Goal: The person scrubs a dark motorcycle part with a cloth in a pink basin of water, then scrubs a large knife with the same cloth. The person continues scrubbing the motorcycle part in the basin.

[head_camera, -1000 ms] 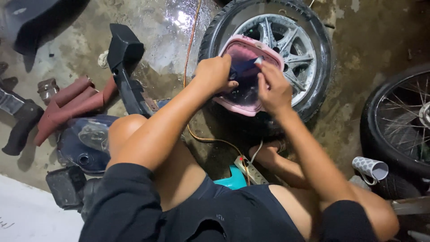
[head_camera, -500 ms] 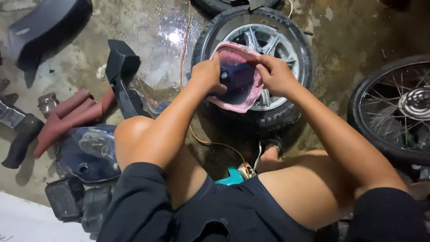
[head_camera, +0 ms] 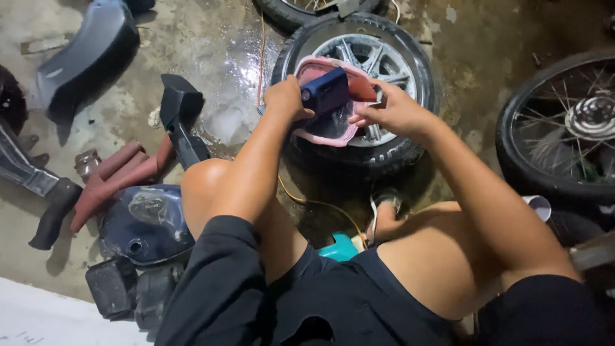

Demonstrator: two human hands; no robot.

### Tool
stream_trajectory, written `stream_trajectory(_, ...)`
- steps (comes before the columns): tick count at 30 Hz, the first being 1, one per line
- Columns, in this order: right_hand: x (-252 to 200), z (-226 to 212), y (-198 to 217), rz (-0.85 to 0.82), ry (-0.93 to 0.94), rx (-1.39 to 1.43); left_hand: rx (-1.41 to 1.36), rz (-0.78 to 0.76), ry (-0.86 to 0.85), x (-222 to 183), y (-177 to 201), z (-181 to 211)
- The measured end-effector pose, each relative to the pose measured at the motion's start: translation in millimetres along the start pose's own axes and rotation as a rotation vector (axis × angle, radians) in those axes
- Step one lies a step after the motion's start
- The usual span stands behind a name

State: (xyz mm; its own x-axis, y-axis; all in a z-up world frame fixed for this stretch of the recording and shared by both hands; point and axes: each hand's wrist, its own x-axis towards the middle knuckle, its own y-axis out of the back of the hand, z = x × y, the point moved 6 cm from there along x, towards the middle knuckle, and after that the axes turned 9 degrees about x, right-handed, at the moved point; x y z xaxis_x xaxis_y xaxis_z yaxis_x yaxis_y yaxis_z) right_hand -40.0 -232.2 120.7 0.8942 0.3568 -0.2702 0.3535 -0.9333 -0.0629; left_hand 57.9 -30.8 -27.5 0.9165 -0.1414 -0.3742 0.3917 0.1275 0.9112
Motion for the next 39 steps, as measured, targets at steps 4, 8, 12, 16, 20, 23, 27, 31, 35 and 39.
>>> stream_trajectory(4,43.3,49.1,40.8,0.136,0.057,-0.103,-0.006,0.065,0.020,-13.2,11.8,1.8)
stream_trajectory(8,71.9,64.0,59.9,0.281,0.073,-0.452,-0.029,0.104,-0.017,-19.7,14.1,3.8)
stream_trajectory(12,112.1,93.0,92.0,0.418,0.202,-0.612,-0.001,0.151,-0.093,-25.3,19.0,15.2)
stream_trajectory(16,128.1,92.7,85.4,0.416,0.316,-0.763,0.084,0.139,-0.108,-30.0,23.0,24.8)
stream_trajectory(20,136.2,108.4,70.9,0.327,0.397,-1.117,0.076,0.139,-0.101,-19.4,6.6,20.9)
stream_trajectory(23,157.3,152.4,75.6,0.288,0.390,-1.195,0.071,0.123,-0.113,-21.8,14.8,18.2)
stream_trajectory(27,186.1,220.0,92.9,0.223,0.548,-1.223,0.032,0.119,-0.149,-19.7,9.8,23.0)
stream_trajectory(31,129.6,160.9,23.6,0.060,0.631,-1.133,0.019,0.156,-0.190,-10.4,-0.6,18.7)
stream_trajectory(35,107.3,118.8,-9.0,-0.019,0.630,-1.129,-0.007,0.179,-0.243,-12.4,10.7,14.8)
stream_trajectory(39,135.3,147.1,15.8,0.071,0.404,-1.377,-0.029,0.142,-0.235,-16.9,14.5,17.3)
